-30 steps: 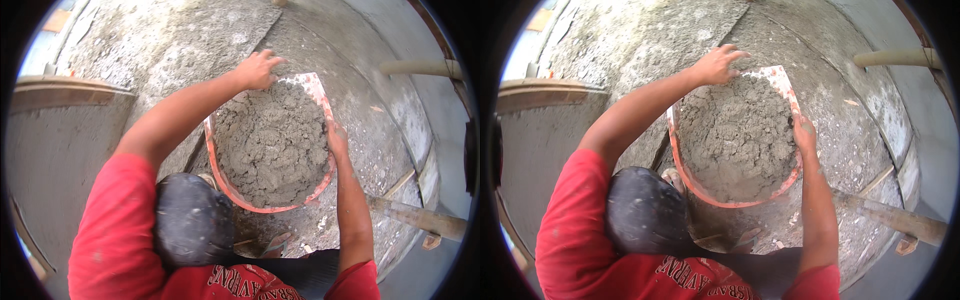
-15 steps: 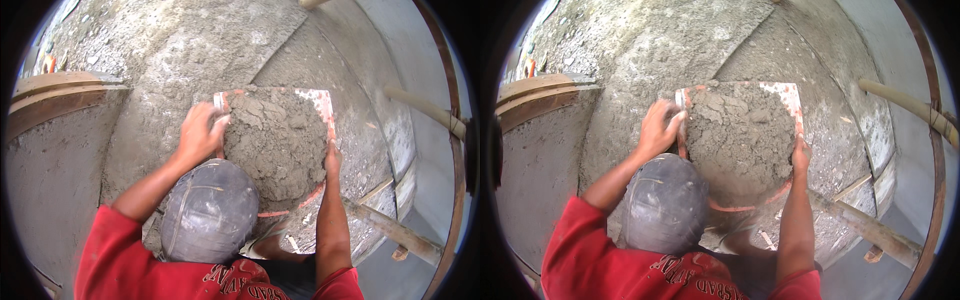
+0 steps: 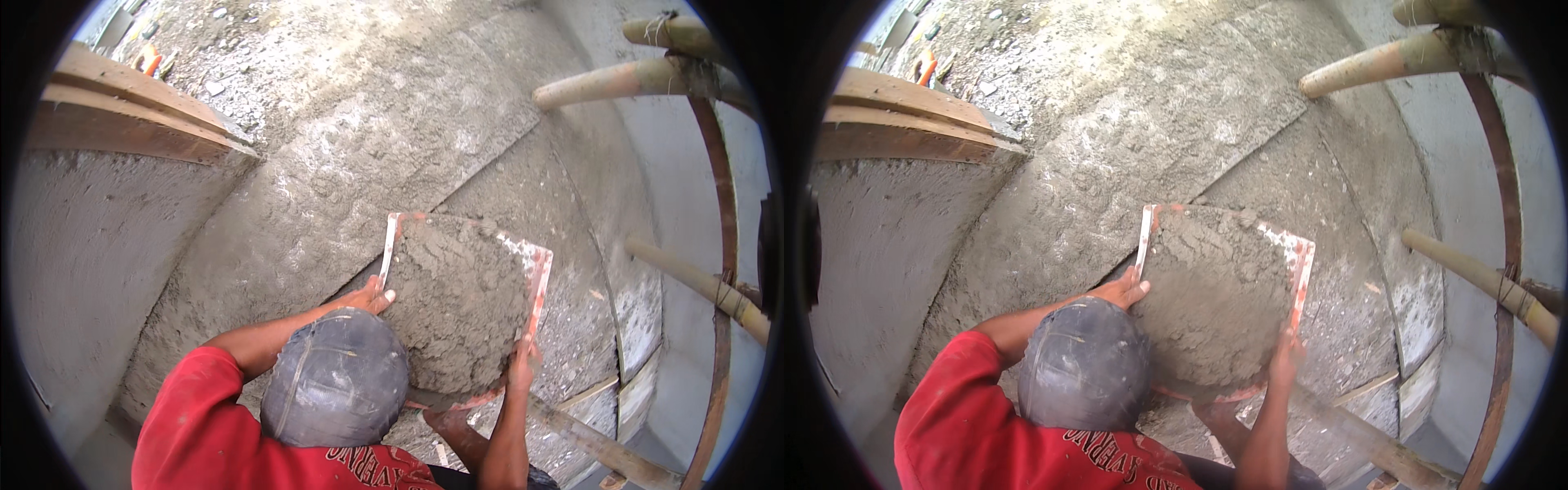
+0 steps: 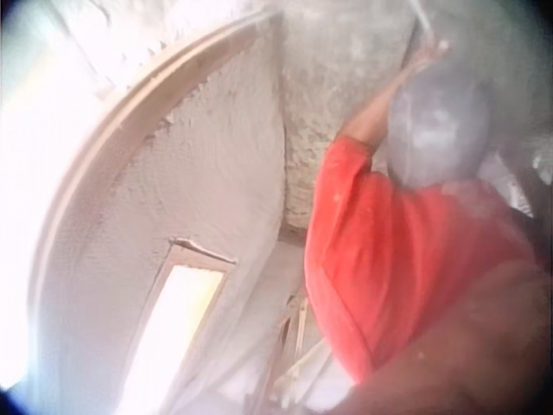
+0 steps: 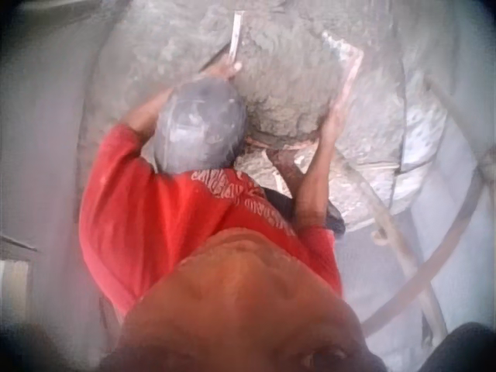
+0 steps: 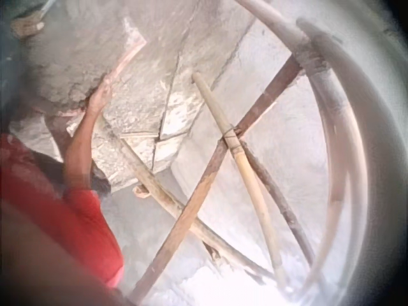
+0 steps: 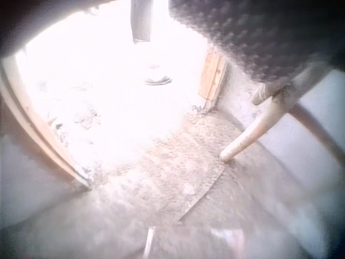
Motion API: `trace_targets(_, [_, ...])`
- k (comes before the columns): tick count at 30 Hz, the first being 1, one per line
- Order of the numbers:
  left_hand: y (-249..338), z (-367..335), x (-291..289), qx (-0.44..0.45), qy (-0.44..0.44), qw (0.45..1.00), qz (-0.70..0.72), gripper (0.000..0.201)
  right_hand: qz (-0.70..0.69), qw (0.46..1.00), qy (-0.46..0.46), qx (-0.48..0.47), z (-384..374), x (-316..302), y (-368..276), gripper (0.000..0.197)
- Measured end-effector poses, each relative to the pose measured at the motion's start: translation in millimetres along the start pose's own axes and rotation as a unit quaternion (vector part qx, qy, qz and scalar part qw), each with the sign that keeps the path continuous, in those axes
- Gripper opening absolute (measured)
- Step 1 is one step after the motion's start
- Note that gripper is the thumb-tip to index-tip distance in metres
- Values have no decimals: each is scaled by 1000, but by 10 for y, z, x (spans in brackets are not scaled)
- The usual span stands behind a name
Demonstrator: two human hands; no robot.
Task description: The person applies plaster to a concrete wall using a trowel and then carries a container filled with plaster through an active work zone.
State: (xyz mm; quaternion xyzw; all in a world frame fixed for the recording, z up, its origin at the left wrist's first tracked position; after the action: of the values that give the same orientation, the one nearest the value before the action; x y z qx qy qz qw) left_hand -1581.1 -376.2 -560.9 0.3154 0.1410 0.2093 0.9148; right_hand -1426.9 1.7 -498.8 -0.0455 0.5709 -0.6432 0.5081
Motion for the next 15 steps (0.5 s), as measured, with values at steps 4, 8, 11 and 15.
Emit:
trace_targets(4, [249, 362, -181, 25, 18, 997, 65, 78, -72, 997, -11, 7, 69, 129, -330, 54])
trace_targets(8, [184, 400, -527, 78, 196, 977, 35, 67, -42, 998, -31, -31, -152, 399, -926, 56])
trace_targets(11, [348, 532, -1187, 71, 284, 956, 16, 69, -43, 995, -77, -54, -524, 878, -1611, 57])
trace_targets(15, [787, 637, -2278, 78, 432, 897, 45, 70, 24, 979, -133, -154, -1264, 1646, -2618, 57])
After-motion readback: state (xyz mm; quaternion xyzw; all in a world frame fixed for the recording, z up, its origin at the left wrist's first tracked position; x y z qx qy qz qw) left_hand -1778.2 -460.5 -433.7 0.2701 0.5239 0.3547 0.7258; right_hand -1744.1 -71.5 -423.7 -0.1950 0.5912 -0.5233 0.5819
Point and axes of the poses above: each hand's wrist, its own z-axis away from the middle knuckle, its own x-axis out of the palm, y = z × x, the point moved 5 cm from there along -z, towards the middle knuckle, and after that the axes turned 9 degrees about -z, right-handed, at the moved point
